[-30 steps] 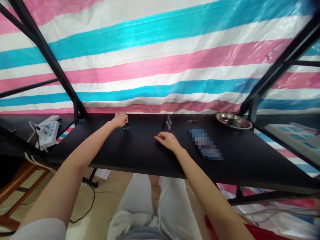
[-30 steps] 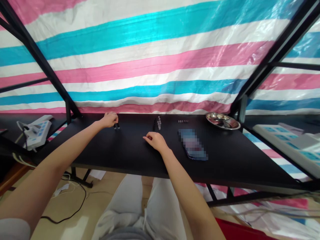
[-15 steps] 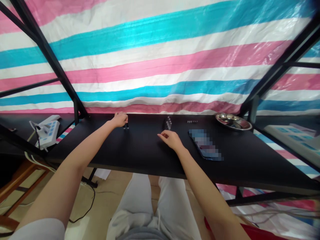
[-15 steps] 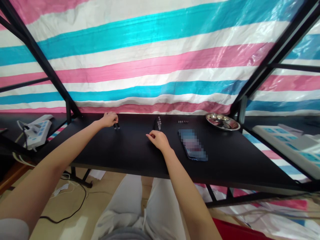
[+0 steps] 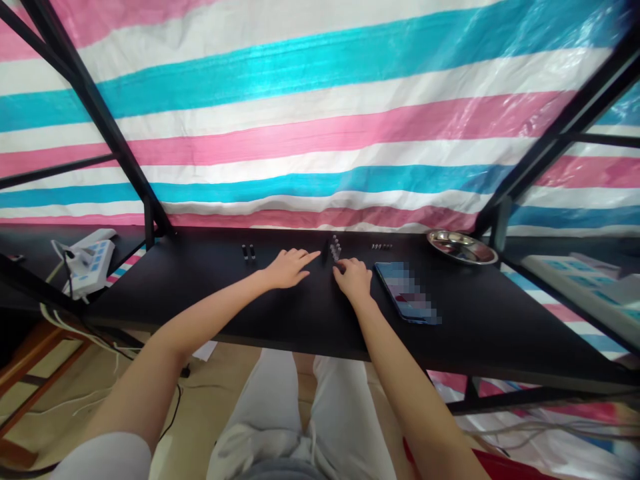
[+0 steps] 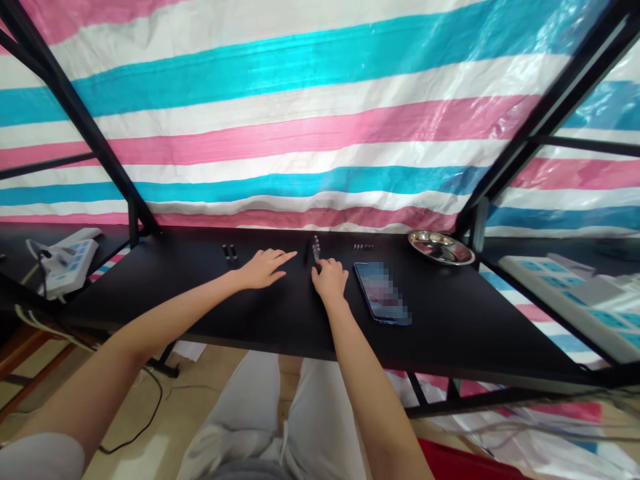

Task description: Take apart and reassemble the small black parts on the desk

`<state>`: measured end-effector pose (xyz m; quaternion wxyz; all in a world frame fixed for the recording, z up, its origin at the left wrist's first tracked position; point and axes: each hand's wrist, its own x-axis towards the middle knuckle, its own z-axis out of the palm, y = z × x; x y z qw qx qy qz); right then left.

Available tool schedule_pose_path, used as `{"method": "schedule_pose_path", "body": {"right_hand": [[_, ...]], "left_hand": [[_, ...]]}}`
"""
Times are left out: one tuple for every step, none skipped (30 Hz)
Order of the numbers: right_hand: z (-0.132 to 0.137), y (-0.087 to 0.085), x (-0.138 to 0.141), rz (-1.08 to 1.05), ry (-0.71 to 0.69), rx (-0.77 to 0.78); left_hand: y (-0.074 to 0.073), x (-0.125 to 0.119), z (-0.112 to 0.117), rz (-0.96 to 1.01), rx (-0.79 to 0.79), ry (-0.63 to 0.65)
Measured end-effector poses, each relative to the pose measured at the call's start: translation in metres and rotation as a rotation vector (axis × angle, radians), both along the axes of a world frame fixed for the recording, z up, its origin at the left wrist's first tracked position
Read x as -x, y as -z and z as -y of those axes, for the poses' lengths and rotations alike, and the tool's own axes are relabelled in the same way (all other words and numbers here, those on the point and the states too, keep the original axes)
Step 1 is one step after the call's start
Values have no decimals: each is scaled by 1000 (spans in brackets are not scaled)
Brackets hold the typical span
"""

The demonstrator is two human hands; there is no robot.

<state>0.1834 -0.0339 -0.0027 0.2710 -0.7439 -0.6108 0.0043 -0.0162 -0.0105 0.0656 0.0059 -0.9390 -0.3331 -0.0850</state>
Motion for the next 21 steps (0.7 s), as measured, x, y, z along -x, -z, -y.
{"method": "schedule_pose_path", "body": {"right_hand": [[0,2,0,1,-6,-5],[-1,4,1,2,-14,-8],[-1,5,1,3,-24,-9],[-1,7,1,5,-33,-7],[-1,8,2,7,-41,-2],[-1,9,2,8,-47,5],[-1,9,2,9,-53,12],[-2,9,2,9,-56,17],[-2,10,2,7,-59,19],[-2,10,2,6,-62,17],[-2,10,2,3,-65,13],[-3,10,2,0,-67,9],[-3,10,3,-2,-68,8],[-3,10,3,-1,-68,11],[-3,10,3,2,-66,18],[-4,10,4,8,-64,28],[-4,10,4,16,-63,41],[-4,10,5,23,-62,58],[-4,10,5,29,-63,75],[-4,9,6,33,-65,92],[-4,9,6,35,-67,105]], "left_hand": [[7,-9,1,19,3,-16],[13,-17,1,45,7,-42],[18,-25,0,71,13,-74],[23,-32,-3,91,19,-107],[27,-39,-5,111,17,-131],[30,-45,-8,123,10,-152],[33,-50,-11,129,-1,-167],[36,-55,-14,130,-16,-178],[38,-58,-17,125,-30,-182],[40,-61,-19,117,-45,-182],[42,-63,-21,107,-60,-177],[43,-64,-23,100,-76,-168],[44,-64,-25,97,-96,-160],[45,-64,-26,98,-117,-154],[45,-62,-27,103,-137,-153],[45,-61,-27,109,-152,-156],[45,-59,-27,117,-161,-160],[44,-56,-27,127,-164,-163],[44,-53,-26,142,-162,-166],[44,-49,-25,163,-157,-166],[43,-45,-24,191,-151,-166]]}}
